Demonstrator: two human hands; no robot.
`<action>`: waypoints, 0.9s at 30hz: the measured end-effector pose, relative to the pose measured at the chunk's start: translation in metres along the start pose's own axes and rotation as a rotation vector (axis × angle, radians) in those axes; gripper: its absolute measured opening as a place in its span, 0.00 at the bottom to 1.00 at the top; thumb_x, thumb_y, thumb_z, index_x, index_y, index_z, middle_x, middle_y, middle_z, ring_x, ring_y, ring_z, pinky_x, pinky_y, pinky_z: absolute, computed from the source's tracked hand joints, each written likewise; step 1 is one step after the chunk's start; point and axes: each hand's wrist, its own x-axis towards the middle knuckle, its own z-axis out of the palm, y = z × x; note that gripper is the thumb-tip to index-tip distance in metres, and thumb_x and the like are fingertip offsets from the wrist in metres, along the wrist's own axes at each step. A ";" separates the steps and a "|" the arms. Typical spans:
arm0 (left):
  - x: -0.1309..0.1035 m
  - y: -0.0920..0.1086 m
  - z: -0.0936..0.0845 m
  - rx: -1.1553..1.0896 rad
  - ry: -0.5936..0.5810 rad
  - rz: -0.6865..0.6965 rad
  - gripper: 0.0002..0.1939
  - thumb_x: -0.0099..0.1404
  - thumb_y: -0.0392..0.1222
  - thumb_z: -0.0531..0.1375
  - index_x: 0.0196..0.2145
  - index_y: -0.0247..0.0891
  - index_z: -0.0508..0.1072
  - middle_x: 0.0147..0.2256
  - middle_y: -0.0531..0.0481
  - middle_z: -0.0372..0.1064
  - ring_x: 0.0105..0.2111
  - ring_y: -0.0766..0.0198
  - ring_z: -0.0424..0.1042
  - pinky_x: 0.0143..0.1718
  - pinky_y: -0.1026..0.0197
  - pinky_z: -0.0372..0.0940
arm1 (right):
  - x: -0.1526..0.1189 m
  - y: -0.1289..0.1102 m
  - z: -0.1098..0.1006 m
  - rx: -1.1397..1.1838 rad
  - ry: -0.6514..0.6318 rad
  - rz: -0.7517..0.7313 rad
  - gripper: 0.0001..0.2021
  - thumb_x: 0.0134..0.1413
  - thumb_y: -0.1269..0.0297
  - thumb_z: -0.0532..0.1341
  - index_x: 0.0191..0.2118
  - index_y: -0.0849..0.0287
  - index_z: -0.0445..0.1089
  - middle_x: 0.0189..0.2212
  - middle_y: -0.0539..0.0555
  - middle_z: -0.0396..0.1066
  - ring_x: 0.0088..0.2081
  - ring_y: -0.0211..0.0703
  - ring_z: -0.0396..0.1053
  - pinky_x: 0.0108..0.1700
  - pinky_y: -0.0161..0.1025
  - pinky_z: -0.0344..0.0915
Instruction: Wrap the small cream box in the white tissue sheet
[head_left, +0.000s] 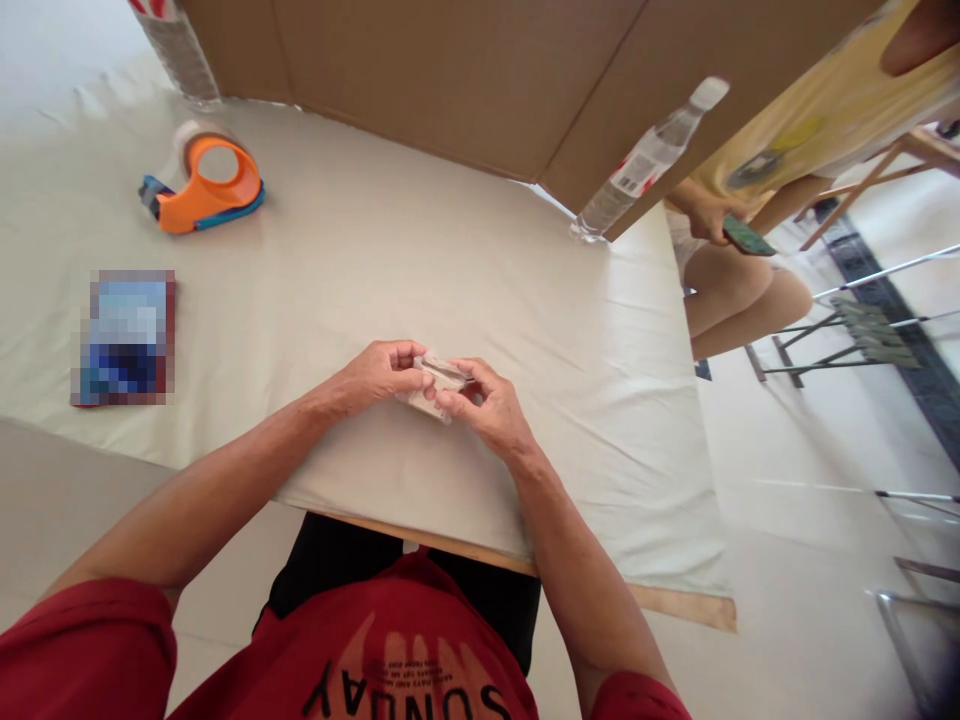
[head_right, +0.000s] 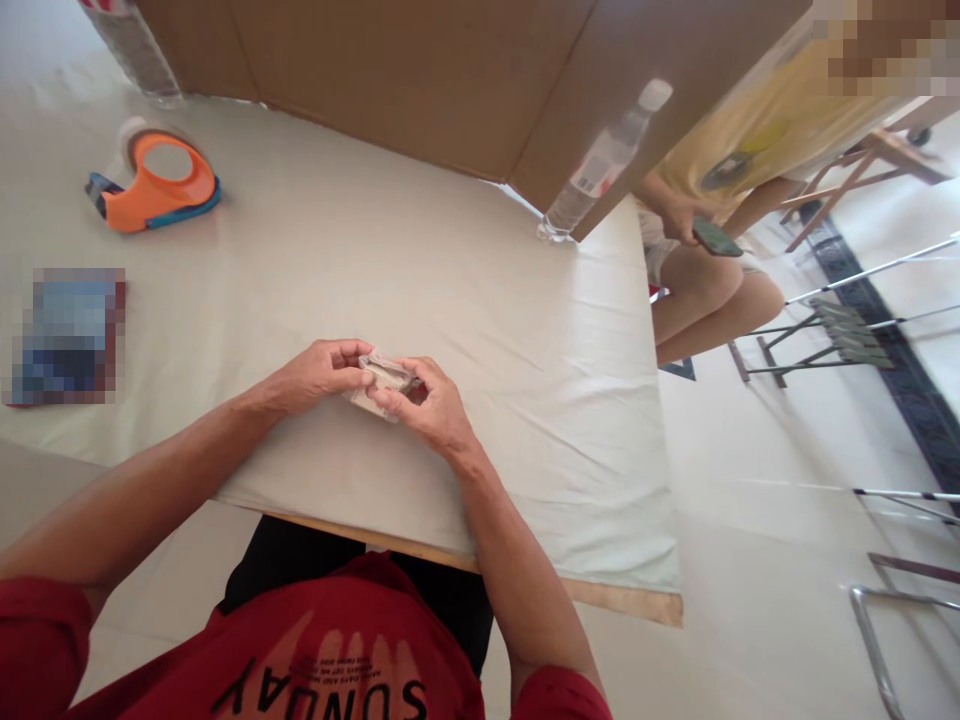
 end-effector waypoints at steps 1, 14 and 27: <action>0.000 0.000 0.000 0.000 0.000 -0.003 0.18 0.54 0.44 0.68 0.42 0.36 0.76 0.35 0.48 0.79 0.35 0.59 0.79 0.38 0.58 0.72 | -0.001 -0.001 0.000 -0.022 0.005 0.004 0.22 0.48 0.51 0.71 0.47 0.57 0.77 0.41 0.55 0.74 0.35 0.39 0.70 0.37 0.38 0.68; -0.003 -0.004 -0.004 0.130 -0.105 -0.007 0.21 0.60 0.51 0.67 0.47 0.37 0.79 0.37 0.48 0.78 0.36 0.60 0.77 0.37 0.61 0.69 | -0.004 0.003 -0.002 0.136 -0.081 0.121 0.20 0.47 0.53 0.71 0.45 0.57 0.75 0.36 0.53 0.76 0.35 0.42 0.73 0.34 0.39 0.70; -0.008 0.006 0.000 0.165 -0.061 -0.017 0.20 0.57 0.48 0.67 0.46 0.36 0.79 0.29 0.54 0.71 0.29 0.67 0.68 0.31 0.65 0.61 | -0.006 0.009 0.002 -0.122 0.018 -0.164 0.13 0.54 0.56 0.68 0.45 0.54 0.75 0.43 0.55 0.75 0.41 0.43 0.73 0.44 0.42 0.70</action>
